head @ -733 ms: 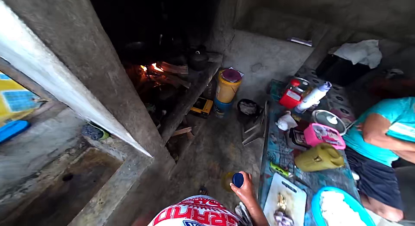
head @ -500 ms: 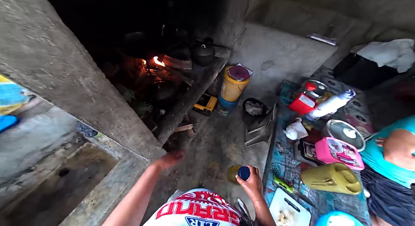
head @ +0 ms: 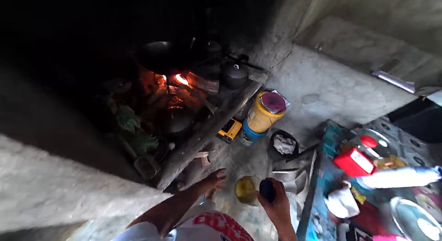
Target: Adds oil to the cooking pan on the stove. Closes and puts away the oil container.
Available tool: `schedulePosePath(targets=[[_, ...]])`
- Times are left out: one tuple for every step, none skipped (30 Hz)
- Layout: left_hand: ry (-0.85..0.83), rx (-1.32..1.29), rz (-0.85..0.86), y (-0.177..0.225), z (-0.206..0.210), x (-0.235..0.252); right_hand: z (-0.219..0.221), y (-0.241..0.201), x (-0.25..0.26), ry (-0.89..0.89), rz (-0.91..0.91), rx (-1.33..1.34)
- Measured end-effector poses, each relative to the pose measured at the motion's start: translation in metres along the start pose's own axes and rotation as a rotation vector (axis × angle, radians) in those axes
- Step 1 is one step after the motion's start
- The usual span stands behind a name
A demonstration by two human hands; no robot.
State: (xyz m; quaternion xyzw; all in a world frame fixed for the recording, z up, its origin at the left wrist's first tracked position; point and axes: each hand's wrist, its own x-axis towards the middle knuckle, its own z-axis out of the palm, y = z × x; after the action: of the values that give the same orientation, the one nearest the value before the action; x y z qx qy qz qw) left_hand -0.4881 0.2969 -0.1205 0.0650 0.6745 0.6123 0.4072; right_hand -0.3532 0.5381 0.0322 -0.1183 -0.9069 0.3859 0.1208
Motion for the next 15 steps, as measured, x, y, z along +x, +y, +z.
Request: schedulePosePath(targets=[[-0.031,-0.277,-0.022,0.023,0.001,0.007,0.004,-0.005,0.022,-0.005,-0.002,0.039],[-0.077,-0.443,-0.015,0.049,0.003,0.01,0.007,-0.011,0.044,-0.016,0.001,0.072],[-0.13,-0.526,0.03,0.075,0.003,0.012,0.01,-0.019,0.066,-0.035,0.013,0.105],[-0.187,-0.566,0.103,0.097,0.001,0.015,0.013,-0.027,0.087,-0.052,0.023,0.131],[-0.238,-0.586,0.191,0.114,-0.004,0.02,0.017,-0.034,0.107,-0.056,0.022,0.141],[-0.256,-0.609,0.262,0.128,-0.009,0.027,0.023,-0.039,0.126,-0.047,0.01,0.14],[-0.247,-0.639,0.304,0.139,-0.015,0.037,0.029,-0.042,0.145,-0.025,-0.014,0.137],[-0.214,-0.665,0.327,0.15,-0.019,0.047,0.033,-0.044,0.163,0.002,-0.034,0.119],[-0.172,-0.673,0.349,0.158,-0.023,0.057,0.036,-0.046,0.181,0.02,-0.045,0.095],[-0.13,-0.667,0.381,0.162,-0.026,0.069,0.038,-0.048,0.196,0.03,-0.049,0.065],[-0.088,-0.653,0.416,0.167,-0.03,0.079,0.04,-0.051,0.211,0.039,-0.064,0.032],[-0.052,-0.643,0.445,0.17,-0.033,0.088,0.041,-0.053,0.224,0.047,-0.086,-0.011],[-0.034,-0.632,0.478,0.174,-0.037,0.096,0.043,-0.054,0.238,0.058,-0.115,-0.063],[-0.031,-0.633,0.498,0.178,-0.041,0.103,0.044,-0.055,0.251,0.062,-0.144,-0.108],[-0.025,-0.646,0.503,0.183,-0.044,0.109,0.044,-0.056,0.265,0.067,-0.178,-0.154]])
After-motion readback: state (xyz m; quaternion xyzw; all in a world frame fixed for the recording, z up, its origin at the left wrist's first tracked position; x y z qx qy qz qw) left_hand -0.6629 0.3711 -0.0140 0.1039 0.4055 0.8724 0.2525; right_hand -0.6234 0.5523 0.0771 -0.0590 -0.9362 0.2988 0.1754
